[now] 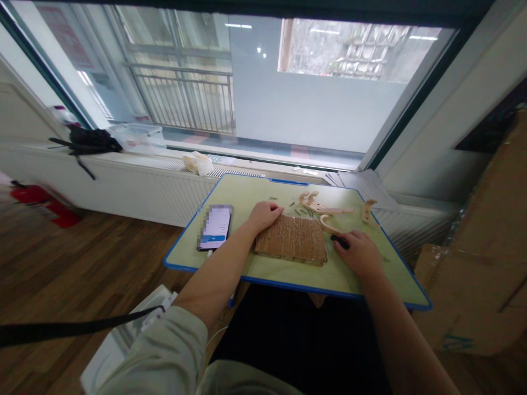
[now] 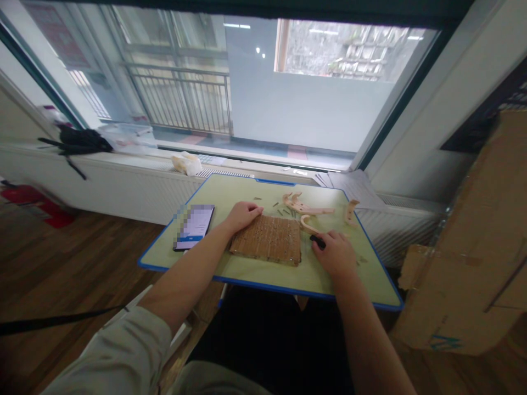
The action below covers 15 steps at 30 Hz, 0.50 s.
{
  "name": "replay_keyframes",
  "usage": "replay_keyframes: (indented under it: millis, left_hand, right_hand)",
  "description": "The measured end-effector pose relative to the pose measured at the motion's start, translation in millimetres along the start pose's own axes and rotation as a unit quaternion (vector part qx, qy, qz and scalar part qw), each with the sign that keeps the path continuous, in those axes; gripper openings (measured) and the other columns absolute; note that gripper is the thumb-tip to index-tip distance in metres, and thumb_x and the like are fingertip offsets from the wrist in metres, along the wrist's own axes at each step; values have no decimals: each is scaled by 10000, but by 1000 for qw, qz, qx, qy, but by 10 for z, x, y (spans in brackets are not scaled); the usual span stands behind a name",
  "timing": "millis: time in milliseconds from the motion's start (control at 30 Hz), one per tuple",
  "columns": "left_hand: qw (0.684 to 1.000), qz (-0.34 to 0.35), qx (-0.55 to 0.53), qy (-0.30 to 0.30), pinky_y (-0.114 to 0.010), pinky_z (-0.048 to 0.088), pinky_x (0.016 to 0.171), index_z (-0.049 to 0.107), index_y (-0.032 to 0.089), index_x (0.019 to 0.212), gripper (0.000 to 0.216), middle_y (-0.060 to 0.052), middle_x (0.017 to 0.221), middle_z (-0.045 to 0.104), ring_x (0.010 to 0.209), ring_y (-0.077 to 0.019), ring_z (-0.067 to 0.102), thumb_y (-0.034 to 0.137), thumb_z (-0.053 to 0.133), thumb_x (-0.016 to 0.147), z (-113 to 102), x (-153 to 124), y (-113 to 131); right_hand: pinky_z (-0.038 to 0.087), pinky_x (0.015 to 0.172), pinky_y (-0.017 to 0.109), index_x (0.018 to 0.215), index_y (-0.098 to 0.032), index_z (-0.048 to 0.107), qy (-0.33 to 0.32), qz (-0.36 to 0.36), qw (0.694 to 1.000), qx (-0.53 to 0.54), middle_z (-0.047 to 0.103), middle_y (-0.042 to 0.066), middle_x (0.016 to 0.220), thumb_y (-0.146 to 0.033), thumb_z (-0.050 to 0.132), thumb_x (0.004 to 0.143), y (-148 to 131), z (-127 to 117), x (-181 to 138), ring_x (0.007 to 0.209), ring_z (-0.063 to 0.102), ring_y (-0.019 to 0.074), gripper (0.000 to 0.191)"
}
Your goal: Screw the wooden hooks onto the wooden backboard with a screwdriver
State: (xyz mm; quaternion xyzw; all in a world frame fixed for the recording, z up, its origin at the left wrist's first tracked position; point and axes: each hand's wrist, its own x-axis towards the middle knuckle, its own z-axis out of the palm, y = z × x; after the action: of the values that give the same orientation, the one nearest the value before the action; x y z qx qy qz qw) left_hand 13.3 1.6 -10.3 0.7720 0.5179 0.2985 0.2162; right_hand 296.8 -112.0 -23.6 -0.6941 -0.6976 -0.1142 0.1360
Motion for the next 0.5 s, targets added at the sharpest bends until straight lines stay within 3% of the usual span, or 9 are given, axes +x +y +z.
replay_keyframes:
  millis: [267,433,500]
  left_hand:
    - [1000,-8,-5,-5,-267,433,696,758,137,848,416,-63,806,737,737,-172,628,452,486,841,14,-9,-4]
    - [999,-12,-2,-45,-282,445,687,749,125,830,481,-65,752,715,717,-185,629,510,461,847,-67,84,18]
    - [997,-3,23,-73,-300,462,726,745,128,863,469,-80,799,723,764,-210,642,529,505,821,-86,241,77]
  right_hand:
    - [449,786,357,993,-186,711,3,-7,1000,13,671,93,920,-367,526,831,12,19,-10,869,588,247,306]
    - [443,907,396,1068,-133,661,112,-18,993,21,636,152,1025,-423,541,824,74,47,51,998,572,281,397]
    - [420,965,422,1185,-103,603,114,-22,993,17,615,186,1129,-462,554,815,126,55,190,1087,554,303,518]
